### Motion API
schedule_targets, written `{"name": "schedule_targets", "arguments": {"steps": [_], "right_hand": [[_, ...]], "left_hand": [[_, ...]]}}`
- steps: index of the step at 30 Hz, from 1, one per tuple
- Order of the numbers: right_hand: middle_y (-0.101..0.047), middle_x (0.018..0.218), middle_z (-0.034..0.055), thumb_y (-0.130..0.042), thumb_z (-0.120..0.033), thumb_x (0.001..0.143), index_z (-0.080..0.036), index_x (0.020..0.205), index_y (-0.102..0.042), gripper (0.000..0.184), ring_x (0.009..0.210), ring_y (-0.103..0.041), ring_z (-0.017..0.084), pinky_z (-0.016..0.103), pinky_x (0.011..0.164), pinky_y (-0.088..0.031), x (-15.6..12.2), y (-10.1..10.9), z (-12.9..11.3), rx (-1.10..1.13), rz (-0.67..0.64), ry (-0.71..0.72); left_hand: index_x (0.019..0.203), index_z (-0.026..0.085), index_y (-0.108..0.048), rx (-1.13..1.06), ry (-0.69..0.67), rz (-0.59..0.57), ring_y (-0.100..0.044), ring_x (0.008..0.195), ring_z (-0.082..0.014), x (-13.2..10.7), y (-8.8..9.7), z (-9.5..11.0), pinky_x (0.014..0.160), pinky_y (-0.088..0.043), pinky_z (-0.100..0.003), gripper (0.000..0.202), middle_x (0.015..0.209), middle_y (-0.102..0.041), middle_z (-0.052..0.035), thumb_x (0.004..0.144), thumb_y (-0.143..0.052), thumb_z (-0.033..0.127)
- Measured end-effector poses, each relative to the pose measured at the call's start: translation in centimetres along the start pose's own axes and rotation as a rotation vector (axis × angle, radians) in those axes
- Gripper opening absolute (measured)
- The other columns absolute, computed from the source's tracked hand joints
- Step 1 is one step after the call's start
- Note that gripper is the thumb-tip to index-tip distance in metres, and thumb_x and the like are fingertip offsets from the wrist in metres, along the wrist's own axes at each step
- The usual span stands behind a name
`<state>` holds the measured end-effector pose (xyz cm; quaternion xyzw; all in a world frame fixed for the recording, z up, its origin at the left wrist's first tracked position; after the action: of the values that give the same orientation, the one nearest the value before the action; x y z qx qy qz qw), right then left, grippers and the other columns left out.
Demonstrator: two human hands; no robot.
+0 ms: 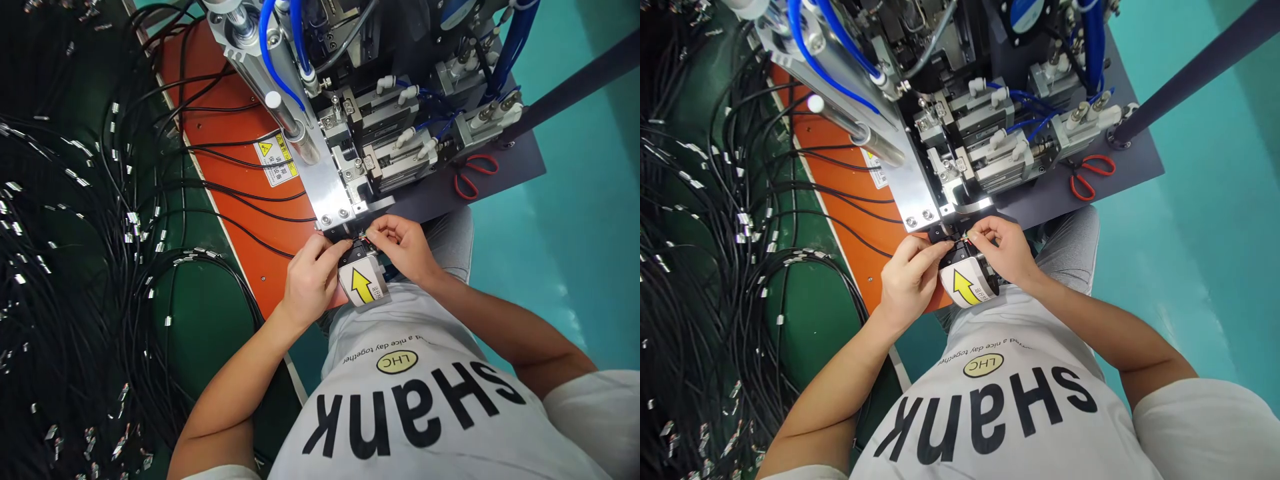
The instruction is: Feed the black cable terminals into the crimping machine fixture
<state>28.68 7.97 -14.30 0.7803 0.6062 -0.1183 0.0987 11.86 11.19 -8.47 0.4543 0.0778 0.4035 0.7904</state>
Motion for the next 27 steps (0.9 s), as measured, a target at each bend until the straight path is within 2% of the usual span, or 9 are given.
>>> {"name": "schedule_targets", "arguments": {"steps": [13, 19, 23, 27], "right_hand": [[-0.068, 0.078, 0.0014, -0.067, -0.03, 0.086, -0.019, 0.082, -0.066, 0.011, 0.071, -0.061, 0.015, 0.03, 0.069, -0.05, 0.0, 0.1, -1.1, -0.052, -0.007, 0.088], [-0.062, 0.08, 0.0015, -0.059, -0.023, 0.09, -0.022, 0.08, -0.061, 0.01, 0.073, -0.056, 0.016, 0.032, 0.07, -0.048, -2.3, 0.3, -4.6, -0.214, 0.032, 0.289], [-0.061, 0.08, 0.002, -0.059, -0.019, 0.09, -0.023, 0.081, -0.06, 0.01, 0.074, -0.056, 0.017, 0.033, 0.068, -0.047, -4.0, -0.1, -6.0, -0.24, 0.029, 0.395], [-0.062, 0.081, 0.0025, -0.06, -0.016, 0.089, -0.024, 0.083, -0.061, 0.01, 0.076, -0.059, 0.018, 0.035, 0.07, -0.048, -5.0, 0.0, -6.4, -0.255, 0.04, 0.459]], "left_hand": [[0.117, 0.022, -0.066, -0.036, 0.007, 0.024, -0.058, 0.083, -0.0156, -0.1, 0.1, -0.2, 0.07, -0.051, -0.026, 0.028, 0.085, -0.056, -0.0052, 0.095, -0.049, 0.015], [0.111, 0.02, -0.067, -0.231, 0.177, -0.033, -0.062, 0.089, -0.0161, 0.8, 1.1, 1.4, 0.078, -0.053, -0.028, 0.02, 0.099, -0.067, -0.0064, 0.093, -0.058, 0.021], [0.103, 0.02, -0.071, -0.479, 0.33, -0.096, -0.063, 0.083, -0.0143, 1.3, 0.8, 2.4, 0.073, -0.053, -0.025, 0.015, 0.094, -0.069, -0.0043, 0.09, -0.065, 0.024], [0.094, 0.019, -0.073, -0.678, 0.41, -0.053, -0.064, 0.083, -0.0145, 1.2, 0.5, 2.4, 0.071, -0.053, -0.025, 0.009, 0.09, -0.069, -0.0038, 0.087, -0.069, 0.023]]}}
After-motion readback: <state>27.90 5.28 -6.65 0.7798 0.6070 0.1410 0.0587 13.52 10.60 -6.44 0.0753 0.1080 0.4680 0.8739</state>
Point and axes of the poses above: each hand's wrist, its own x-axis towards the middle knuckle, its own y-axis out of the back of the hand, z = x × y, the point moved 7 cm from there along x, towards the middle knuckle
